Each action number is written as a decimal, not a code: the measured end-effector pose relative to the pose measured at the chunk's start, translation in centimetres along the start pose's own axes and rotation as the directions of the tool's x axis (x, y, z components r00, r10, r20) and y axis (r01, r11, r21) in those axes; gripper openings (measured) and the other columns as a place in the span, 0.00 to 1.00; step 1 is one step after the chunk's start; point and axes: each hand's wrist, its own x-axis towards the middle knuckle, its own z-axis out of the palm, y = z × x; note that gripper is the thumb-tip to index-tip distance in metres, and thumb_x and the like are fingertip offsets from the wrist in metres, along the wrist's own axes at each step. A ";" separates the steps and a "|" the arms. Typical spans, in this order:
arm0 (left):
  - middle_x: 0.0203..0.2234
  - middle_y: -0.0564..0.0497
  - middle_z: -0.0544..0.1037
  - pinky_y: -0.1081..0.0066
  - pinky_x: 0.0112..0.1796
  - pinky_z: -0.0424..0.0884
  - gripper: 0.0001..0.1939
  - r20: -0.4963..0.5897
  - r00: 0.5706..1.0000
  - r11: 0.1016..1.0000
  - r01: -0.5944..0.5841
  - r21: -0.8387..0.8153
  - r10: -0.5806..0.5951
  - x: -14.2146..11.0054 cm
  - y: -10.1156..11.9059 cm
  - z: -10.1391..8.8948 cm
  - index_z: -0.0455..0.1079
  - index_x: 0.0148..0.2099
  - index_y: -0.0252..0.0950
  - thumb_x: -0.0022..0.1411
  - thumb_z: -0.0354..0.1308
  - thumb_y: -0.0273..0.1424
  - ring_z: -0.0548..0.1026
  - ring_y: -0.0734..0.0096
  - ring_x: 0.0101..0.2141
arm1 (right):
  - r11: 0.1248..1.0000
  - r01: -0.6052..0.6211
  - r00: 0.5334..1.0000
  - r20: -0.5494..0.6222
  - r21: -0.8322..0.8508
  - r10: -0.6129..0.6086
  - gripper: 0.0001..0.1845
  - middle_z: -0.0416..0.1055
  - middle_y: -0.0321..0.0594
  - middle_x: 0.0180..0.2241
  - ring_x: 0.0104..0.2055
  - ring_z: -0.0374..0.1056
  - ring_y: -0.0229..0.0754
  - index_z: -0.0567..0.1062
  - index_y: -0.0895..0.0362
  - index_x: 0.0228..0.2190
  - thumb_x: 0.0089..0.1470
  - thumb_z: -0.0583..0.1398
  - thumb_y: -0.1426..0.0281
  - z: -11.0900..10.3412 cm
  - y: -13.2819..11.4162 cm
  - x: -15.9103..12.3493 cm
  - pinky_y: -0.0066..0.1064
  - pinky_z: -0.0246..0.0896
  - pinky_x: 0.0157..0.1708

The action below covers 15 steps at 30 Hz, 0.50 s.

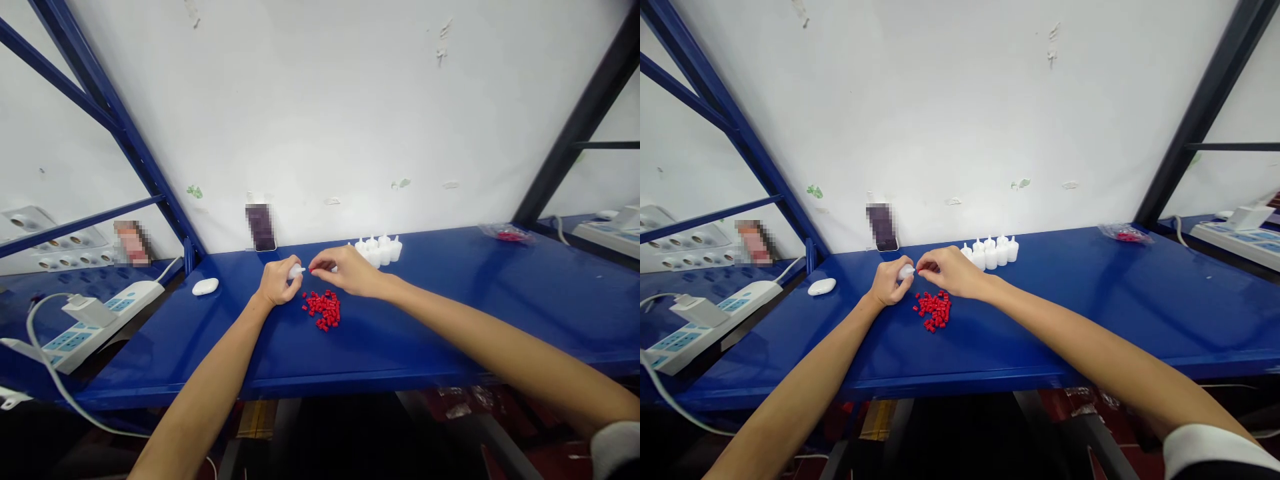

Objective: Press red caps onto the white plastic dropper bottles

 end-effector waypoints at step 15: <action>0.26 0.49 0.72 0.68 0.31 0.60 0.08 -0.007 1.000 1.000 0.017 -0.014 -0.017 -0.2 -0.3 0.4 0.66 0.38 0.38 0.59 0.51 0.36 0.69 0.65 0.26 | 1.000 -0.003 0.999 0.051 -0.029 0.005 0.07 0.80 0.41 0.34 0.36 0.75 0.39 0.79 0.59 0.38 0.58 0.60 0.75 1.6 1.2 1.9 0.30 0.66 0.40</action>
